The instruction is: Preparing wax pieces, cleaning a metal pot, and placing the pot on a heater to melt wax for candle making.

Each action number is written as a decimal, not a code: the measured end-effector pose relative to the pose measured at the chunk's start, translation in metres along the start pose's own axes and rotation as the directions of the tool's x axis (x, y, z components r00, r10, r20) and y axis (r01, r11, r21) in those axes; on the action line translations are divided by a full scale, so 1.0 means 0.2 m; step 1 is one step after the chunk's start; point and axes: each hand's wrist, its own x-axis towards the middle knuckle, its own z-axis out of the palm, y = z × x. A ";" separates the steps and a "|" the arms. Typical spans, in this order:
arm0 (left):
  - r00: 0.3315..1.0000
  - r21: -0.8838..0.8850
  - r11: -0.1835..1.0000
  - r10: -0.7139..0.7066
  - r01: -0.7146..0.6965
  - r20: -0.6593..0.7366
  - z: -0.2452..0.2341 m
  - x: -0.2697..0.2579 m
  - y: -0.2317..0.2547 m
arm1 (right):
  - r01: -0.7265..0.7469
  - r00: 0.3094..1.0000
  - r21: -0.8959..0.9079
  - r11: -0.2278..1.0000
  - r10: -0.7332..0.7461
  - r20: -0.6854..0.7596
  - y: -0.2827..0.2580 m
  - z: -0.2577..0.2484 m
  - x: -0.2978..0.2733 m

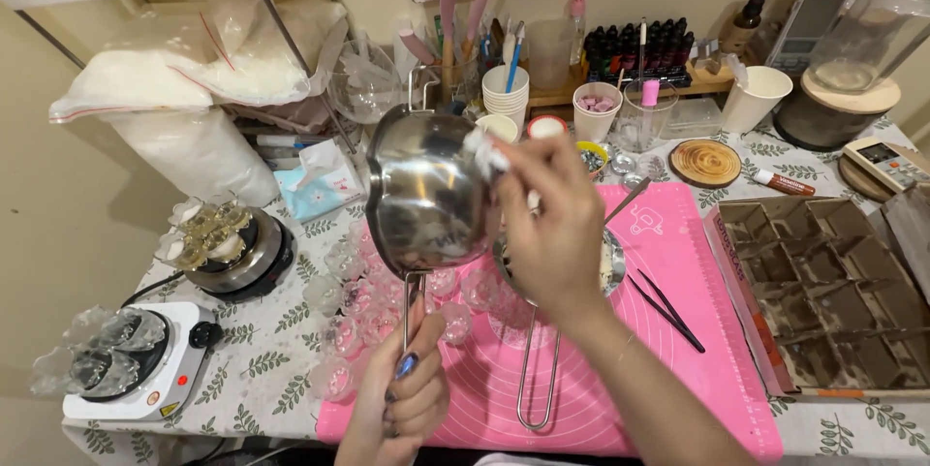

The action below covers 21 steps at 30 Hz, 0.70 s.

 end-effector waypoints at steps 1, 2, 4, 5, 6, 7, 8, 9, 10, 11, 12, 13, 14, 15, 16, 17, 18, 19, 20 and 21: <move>1.000 0.000 1.000 0.000 0.000 0.000 0.01 -0.01 0.00 | 0.000 1.000 0.000 1.000 0.000 0.000 0.04 0.00 0.01; 0.999 -0.016 1.000 -0.026 0.027 0.035 0.02 -0.02 0.01 | -0.017 1.000 0.022 1.000 0.017 0.015 0.09 0.00 0.01; 0.996 -0.034 0.998 -0.054 0.056 0.073 0.02 -0.02 0.01 | -0.034 0.999 0.039 0.999 0.033 0.030 0.13 0.01 -0.02; 0.996 -0.045 0.998 -0.030 0.034 0.082 0.01 -0.01 0.01 | -0.141 0.990 0.109 0.984 0.139 0.032 0.14 0.02 -0.05; 0.996 -0.057 0.998 -0.006 0.012 0.092 0.00 0.01 0.01 | -0.245 0.969 0.177 0.953 0.242 0.042 0.14 0.04 -0.08; 0.996 -0.060 0.998 -0.010 0.015 0.090 0.00 0.01 0.01 | -0.249 0.969 0.174 0.953 0.246 0.041 0.14 0.04 -0.11; 0.997 -0.032 0.999 0.026 -0.024 0.068 0.00 0.02 0.01 | -0.319 0.948 0.218 0.923 0.312 0.067 0.14 0.05 -0.14; 0.997 0.001 0.998 0.056 -0.056 0.050 0.00 0.04 0.02 | -0.385 0.923 0.259 0.886 0.375 0.088 0.13 0.06 -0.16; 0.998 0.001 0.999 0.047 -0.047 0.050 0.02 0.05 0.02 | -0.386 0.922 0.255 0.886 0.379 0.080 0.13 0.06 -0.17; 0.994 0.137 0.986 0.105 -0.098 -0.045 0.03 0.07 0.02 | -0.508 0.859 0.363 0.781 0.493 0.139 0.12 0.05 -0.19; 0.977 0.277 0.952 0.174 -0.133 -0.127 0.04 0.08 0.02 | -0.610 0.781 0.457 0.647 0.589 0.209 0.12 0.04 -0.20; 0.979 0.272 0.955 0.160 -0.121 -0.127 0.07 0.10 0.01 | -0.611 0.779 0.453 0.650 0.595 0.198 0.19 0.02 -0.22; 0.939 0.442 0.888 0.249 -0.125 -0.236 0.09 0.12 0.01 | -0.682 0.708 0.489 0.544 0.660 0.253 0.26 0.01 -0.24; 0.879 0.600 0.793 0.355 -0.103 -0.319 0.12 0.13 0.01 | -0.740 0.631 0.519 0.428 0.710 0.313 0.32 -0.01 -0.26; 0.883 0.598 0.796 0.345 -0.096 -0.318 0.11 0.14 0.00 | -0.739 0.630 0.519 0.431 0.715 0.304 0.30 -0.05 -0.21; 0.846 0.695 0.717 0.398 -0.047 -0.354 0.10 0.15 0.01 | -0.685 0.655 0.630 0.365 0.687 0.314 0.27 -0.09 -0.14; 0.807 0.778 0.628 0.454 0.011 -0.378 0.10 0.16 0.01 | -0.621 0.681 0.729 0.289 0.659 0.319 0.25 -0.13 -0.08; 0.813 0.778 0.628 0.443 0.019 -0.377 0.09 0.15 0.01 | -0.616 0.681 0.732 0.293 0.664 0.307 0.30 -0.19 -0.05; 0.805 0.849 0.525 0.476 0.062 -0.353 0.09 0.14 0.01 | -0.566 0.691 0.781 0.263 0.668 0.276 0.35 -0.26 -0.01; 0.803 0.905 0.413 0.503 0.103 -0.321 0.09 0.15 0.01 | -0.511 0.700 0.826 0.238 0.674 0.239 0.40 -0.33 0.02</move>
